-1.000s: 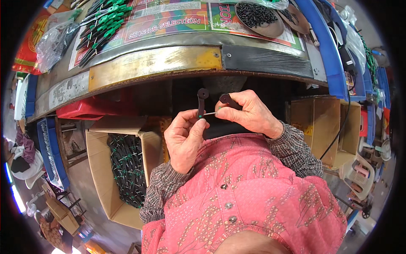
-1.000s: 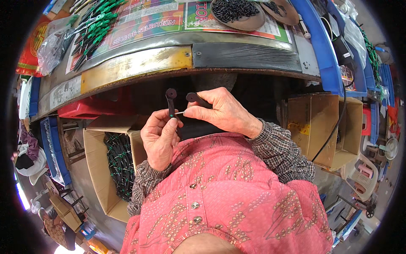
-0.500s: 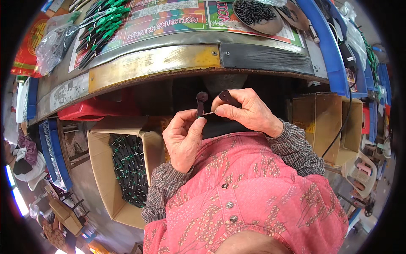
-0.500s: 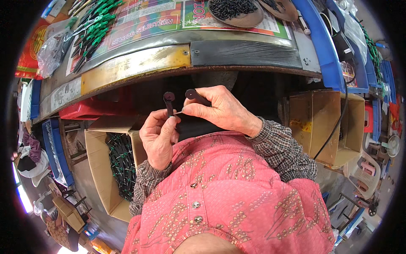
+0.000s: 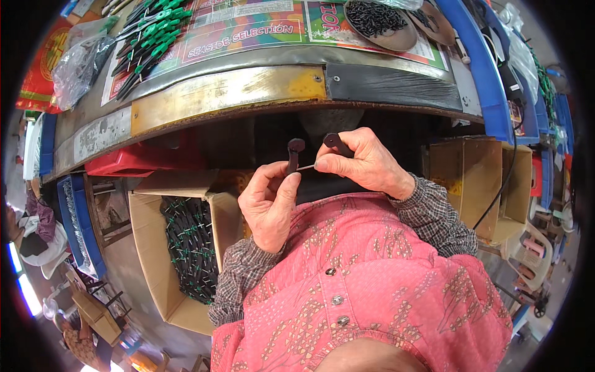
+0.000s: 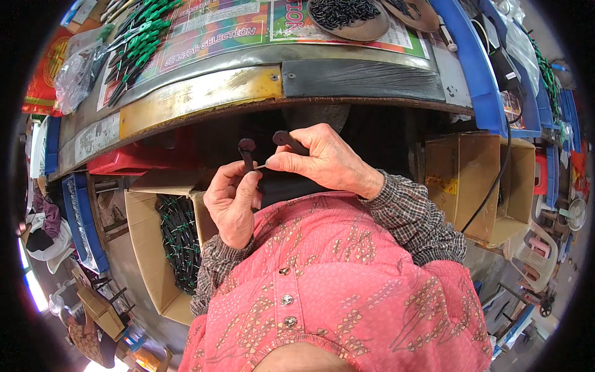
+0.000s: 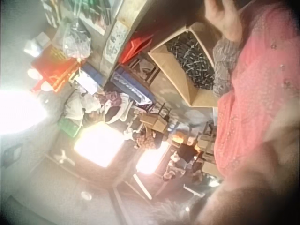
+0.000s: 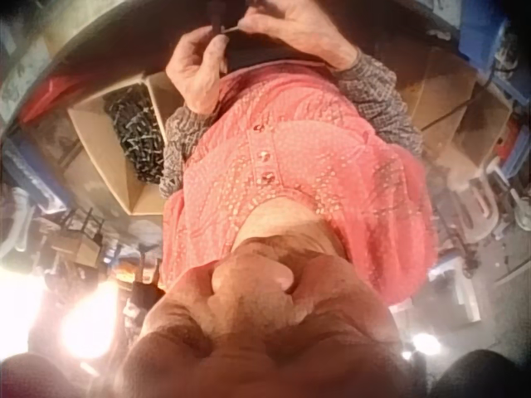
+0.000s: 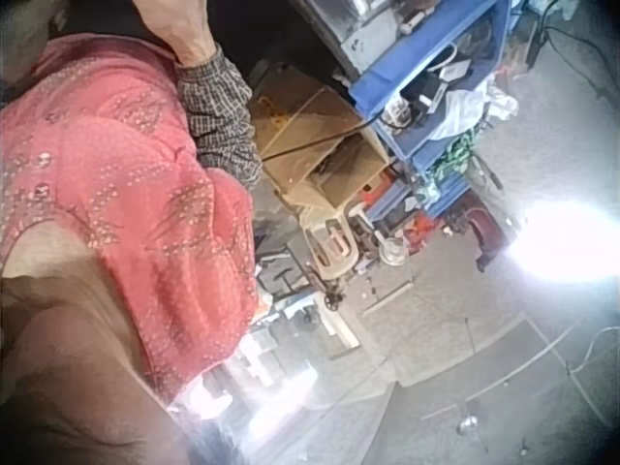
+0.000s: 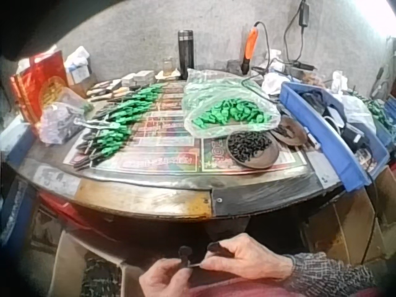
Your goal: The person assembles plastic clamp mechanisms by hand, fitting green plastic components and metal pins into black plastic pieces.
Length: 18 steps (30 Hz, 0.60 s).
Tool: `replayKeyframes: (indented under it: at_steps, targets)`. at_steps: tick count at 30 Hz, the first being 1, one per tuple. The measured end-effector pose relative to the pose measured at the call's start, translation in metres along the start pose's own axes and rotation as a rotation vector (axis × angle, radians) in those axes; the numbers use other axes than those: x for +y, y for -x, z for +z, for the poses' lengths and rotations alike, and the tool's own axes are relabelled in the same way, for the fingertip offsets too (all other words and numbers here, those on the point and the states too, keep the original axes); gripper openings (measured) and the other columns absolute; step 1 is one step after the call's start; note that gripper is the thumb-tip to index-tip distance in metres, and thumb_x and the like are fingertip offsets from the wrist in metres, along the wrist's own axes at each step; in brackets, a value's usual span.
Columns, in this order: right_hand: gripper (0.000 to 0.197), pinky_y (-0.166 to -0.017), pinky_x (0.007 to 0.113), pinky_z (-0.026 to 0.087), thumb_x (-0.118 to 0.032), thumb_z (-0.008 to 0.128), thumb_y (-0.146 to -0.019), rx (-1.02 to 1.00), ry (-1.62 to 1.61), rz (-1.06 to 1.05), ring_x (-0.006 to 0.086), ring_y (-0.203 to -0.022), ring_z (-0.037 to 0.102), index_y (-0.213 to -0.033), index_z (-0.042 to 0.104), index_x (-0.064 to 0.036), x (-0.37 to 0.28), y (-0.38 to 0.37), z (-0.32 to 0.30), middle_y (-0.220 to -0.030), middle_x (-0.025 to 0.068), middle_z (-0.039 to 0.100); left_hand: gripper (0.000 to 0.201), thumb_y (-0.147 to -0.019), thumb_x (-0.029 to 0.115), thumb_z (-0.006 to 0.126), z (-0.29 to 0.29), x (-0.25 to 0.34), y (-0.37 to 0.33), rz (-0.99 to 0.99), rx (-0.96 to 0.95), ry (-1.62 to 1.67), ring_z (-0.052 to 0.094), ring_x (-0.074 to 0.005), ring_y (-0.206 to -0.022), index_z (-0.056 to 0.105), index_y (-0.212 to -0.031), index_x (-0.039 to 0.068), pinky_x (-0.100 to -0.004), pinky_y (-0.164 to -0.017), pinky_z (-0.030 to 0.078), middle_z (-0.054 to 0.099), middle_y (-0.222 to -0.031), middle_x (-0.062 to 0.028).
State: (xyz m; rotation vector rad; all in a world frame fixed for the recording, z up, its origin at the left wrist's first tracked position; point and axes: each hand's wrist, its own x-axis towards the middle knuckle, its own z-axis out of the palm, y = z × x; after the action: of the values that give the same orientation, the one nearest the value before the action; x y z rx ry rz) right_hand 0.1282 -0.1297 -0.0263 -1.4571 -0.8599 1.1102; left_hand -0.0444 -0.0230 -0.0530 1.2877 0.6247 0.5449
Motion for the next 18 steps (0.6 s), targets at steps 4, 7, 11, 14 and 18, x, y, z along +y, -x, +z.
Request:
replayKeyframes:
  at_steps: [4, 7, 11, 14, 18]
  targets:
    - [0.019, -0.064, 0.024, 0.045, -0.018, 0.069, -0.087, 0.003, 0.019, -0.077, 0.0042, -0.071, 0.052, -0.087, 0.065, 0.0007, -0.002, 0.000, 0.002, -0.072, -0.0015, 0.061, 0.016, -0.091, 0.004, 0.062, -0.002, 0.002, -0.002, -0.010, -0.015, 0.000, 0.048, -0.0045, -0.054, 0.059, -0.105, -0.002, -0.0189, -0.048, 0.040, 0.064, -0.084, -0.0063]
    - [0.017, -0.064, 0.024, 0.045, -0.016, 0.069, -0.087, -0.026, 0.063, -0.025, 0.0042, -0.071, 0.052, -0.087, 0.064, 0.0004, -0.006, 0.000, 0.001, -0.071, -0.0017, 0.061, 0.016, -0.091, 0.005, 0.062, -0.003, 0.003, -0.003, -0.078, -0.023, 0.037, 0.048, -0.0044, -0.054, 0.058, -0.105, -0.001, -0.0190, -0.048, 0.040, 0.063, -0.084, -0.0064]
    - [0.020, -0.063, 0.025, 0.045, -0.017, 0.071, -0.086, 0.016, 0.097, -0.044, 0.0038, -0.070, 0.050, -0.084, 0.064, 0.0010, 0.001, -0.001, -0.001, -0.071, -0.0010, 0.061, 0.015, -0.091, 0.005, 0.061, -0.005, 0.000, -0.003, -0.063, -0.008, 0.050, 0.047, -0.0041, -0.053, 0.058, -0.105, -0.001, -0.0191, -0.046, 0.039, 0.063, -0.084, -0.0063]
    - [0.021, -0.064, 0.025, 0.045, -0.018, 0.072, -0.086, 0.024, 0.088, -0.025, 0.0035, -0.071, 0.050, -0.082, 0.064, 0.0014, -0.001, -0.001, 0.001, -0.071, 0.0000, 0.061, 0.015, -0.092, 0.005, 0.060, -0.007, 0.001, -0.005, -0.066, -0.010, 0.112, 0.046, -0.0041, -0.052, 0.058, -0.105, -0.001, -0.0194, -0.046, 0.039, 0.063, -0.084, -0.0063]
    - [0.021, -0.063, 0.025, 0.045, -0.018, 0.071, -0.086, -0.003, 0.049, -0.049, 0.0042, -0.071, 0.051, -0.083, 0.064, 0.0014, -0.002, -0.001, 0.003, -0.071, 0.0010, 0.061, 0.017, -0.093, 0.008, 0.060, -0.012, 0.001, -0.005, -0.159, -0.083, 0.289, 0.046, -0.0045, -0.052, 0.057, -0.108, 0.001, -0.0200, -0.046, 0.039, 0.063, -0.086, -0.0074]
